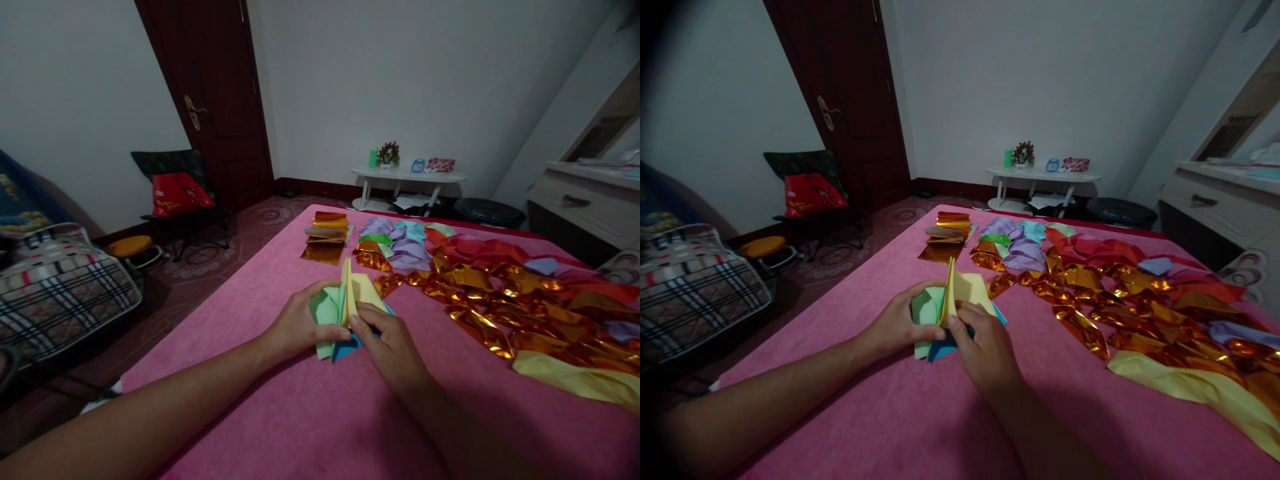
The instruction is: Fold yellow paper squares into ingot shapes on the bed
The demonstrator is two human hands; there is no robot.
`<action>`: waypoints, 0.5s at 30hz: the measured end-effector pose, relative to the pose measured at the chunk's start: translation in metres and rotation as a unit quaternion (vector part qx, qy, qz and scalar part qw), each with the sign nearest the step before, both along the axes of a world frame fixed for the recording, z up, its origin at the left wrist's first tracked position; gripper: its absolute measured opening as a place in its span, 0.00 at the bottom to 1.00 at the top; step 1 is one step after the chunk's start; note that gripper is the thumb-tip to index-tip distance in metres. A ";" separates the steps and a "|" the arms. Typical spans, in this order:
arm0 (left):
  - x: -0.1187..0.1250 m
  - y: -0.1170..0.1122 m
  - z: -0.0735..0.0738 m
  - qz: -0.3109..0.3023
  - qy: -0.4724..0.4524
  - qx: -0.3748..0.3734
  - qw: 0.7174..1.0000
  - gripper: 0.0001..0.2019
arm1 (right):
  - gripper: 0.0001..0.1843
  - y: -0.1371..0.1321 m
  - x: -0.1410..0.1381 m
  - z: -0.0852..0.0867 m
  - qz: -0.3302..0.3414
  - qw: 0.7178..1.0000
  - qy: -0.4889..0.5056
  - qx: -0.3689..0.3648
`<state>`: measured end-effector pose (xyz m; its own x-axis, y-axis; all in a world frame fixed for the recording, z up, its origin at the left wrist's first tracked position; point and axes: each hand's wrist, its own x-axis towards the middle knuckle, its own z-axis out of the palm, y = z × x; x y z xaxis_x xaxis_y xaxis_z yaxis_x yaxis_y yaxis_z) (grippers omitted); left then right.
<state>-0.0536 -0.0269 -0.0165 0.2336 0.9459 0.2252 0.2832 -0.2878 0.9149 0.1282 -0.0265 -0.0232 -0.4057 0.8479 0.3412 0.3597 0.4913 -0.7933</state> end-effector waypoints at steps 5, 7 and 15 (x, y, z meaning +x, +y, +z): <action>-0.001 0.000 0.000 0.014 0.009 0.030 0.999 0.31 | 0.11 -0.001 0.000 -0.001 -0.063 0.998 -0.007 -0.009; -0.001 0.002 -0.004 0.020 -0.014 0.028 0.999 0.29 | 0.11 -0.002 0.000 0.000 -0.077 0.997 0.004 -0.008; -0.014 0.022 -0.008 0.140 -0.107 -0.066 0.982 0.24 | 0.07 -0.009 0.007 0.006 -0.123 0.977 0.174 0.021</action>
<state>-0.0678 -0.0052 -0.0247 -0.0792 0.9905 0.1121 0.1314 -0.1011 0.9862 0.1353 -0.0352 -0.0176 -0.0454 0.8878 0.4581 0.1837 0.4582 -0.8697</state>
